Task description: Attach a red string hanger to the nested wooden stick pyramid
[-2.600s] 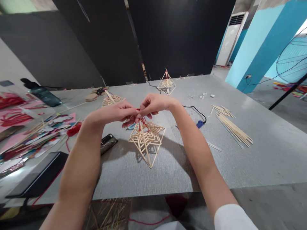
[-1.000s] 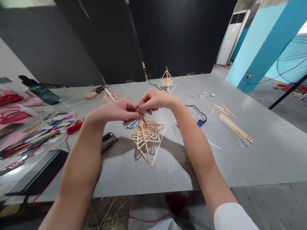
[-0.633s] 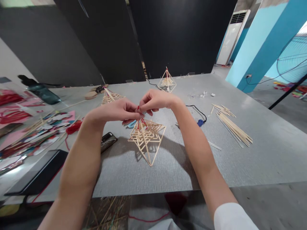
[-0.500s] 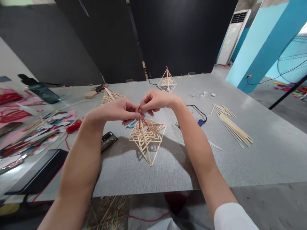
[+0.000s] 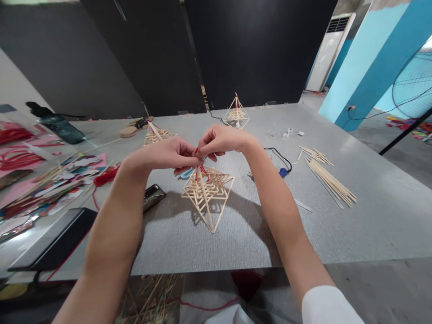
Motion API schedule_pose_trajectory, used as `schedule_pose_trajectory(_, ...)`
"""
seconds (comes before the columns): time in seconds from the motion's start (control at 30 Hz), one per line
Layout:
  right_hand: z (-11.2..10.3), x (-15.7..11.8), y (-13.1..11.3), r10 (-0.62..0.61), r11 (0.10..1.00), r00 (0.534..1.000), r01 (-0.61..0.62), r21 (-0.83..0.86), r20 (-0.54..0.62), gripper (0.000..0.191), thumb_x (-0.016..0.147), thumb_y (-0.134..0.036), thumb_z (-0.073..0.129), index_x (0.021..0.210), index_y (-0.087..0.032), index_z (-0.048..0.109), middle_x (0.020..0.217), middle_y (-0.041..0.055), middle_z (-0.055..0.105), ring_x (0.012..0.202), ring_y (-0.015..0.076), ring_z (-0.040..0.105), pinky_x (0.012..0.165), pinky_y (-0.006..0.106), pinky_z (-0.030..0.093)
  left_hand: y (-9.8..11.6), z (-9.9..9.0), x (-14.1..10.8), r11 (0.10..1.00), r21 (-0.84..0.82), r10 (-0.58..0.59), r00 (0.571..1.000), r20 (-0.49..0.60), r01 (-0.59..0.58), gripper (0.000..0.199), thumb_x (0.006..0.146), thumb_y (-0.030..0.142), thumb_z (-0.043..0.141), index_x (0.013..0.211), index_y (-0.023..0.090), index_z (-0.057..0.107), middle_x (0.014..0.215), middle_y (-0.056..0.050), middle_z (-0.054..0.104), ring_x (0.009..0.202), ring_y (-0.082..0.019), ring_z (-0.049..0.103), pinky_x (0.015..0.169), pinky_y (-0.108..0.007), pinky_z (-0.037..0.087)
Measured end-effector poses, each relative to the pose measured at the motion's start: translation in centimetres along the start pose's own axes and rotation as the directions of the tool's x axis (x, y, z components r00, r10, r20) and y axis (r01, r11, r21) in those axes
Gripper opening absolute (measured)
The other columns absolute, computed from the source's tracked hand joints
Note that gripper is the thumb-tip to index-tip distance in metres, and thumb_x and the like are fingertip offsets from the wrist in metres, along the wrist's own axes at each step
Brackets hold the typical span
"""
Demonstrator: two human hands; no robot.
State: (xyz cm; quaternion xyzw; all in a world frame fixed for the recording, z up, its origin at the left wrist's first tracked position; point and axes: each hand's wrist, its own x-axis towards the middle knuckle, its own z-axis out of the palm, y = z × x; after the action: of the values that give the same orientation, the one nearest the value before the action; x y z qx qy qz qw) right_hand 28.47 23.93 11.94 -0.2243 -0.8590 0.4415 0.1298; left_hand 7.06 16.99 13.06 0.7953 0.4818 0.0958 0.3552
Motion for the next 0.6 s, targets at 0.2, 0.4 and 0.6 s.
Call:
schedule_pose_trajectory(0.2,-0.5,-0.6,-0.1,0.047,0.999,0.984,-0.043,0.028,-0.172,0.024,0.092,-0.037,0.082,0.083,-0.015,0.08,0.058,-0.001,0.065,0.049,0.007,0.042,0.048,0.025,0.028,-0.8,-0.1,0.5,1.0,-0.003,0.03,0.999,0.038,-0.03,0.039,0.093,0.034,0.069,0.059,0.02,0.058,0.052,-0.002,0.059,0.048,-0.011,0.051,0.05,-0.024,0.036)
schedule_pose_trajectory(0.4,-0.3,-0.4,-0.1,0.049,0.993,0.94,-0.01,0.114,-0.338,0.039,0.096,-0.051,0.082,0.084,-0.014,0.074,0.058,-0.0007,0.064,0.049,0.0069,0.042,0.049,0.025,0.03,-1.1,-0.3,0.6,0.998,-0.012,0.07,0.995,0.076,-0.069,0.037,0.094,0.039,0.07,0.064,0.021,0.058,0.052,0.002,0.051,0.049,-0.011,0.047,0.051,-0.024,0.034)
schedule_pose_trajectory(0.6,-0.1,-0.1,-0.2,0.054,0.997,0.943,-0.034,0.067,-0.328,0.039,0.097,-0.051,0.081,0.089,-0.014,0.074,0.06,-0.0002,0.066,0.049,0.0065,0.043,0.048,0.026,0.028,-0.6,-0.1,0.5,0.994,0.081,0.079,0.997,0.015,-0.08,0.042,0.091,0.04,0.068,0.059,0.021,0.049,0.058,0.005,0.032,0.053,-0.01,0.032,0.052,-0.027,0.025)
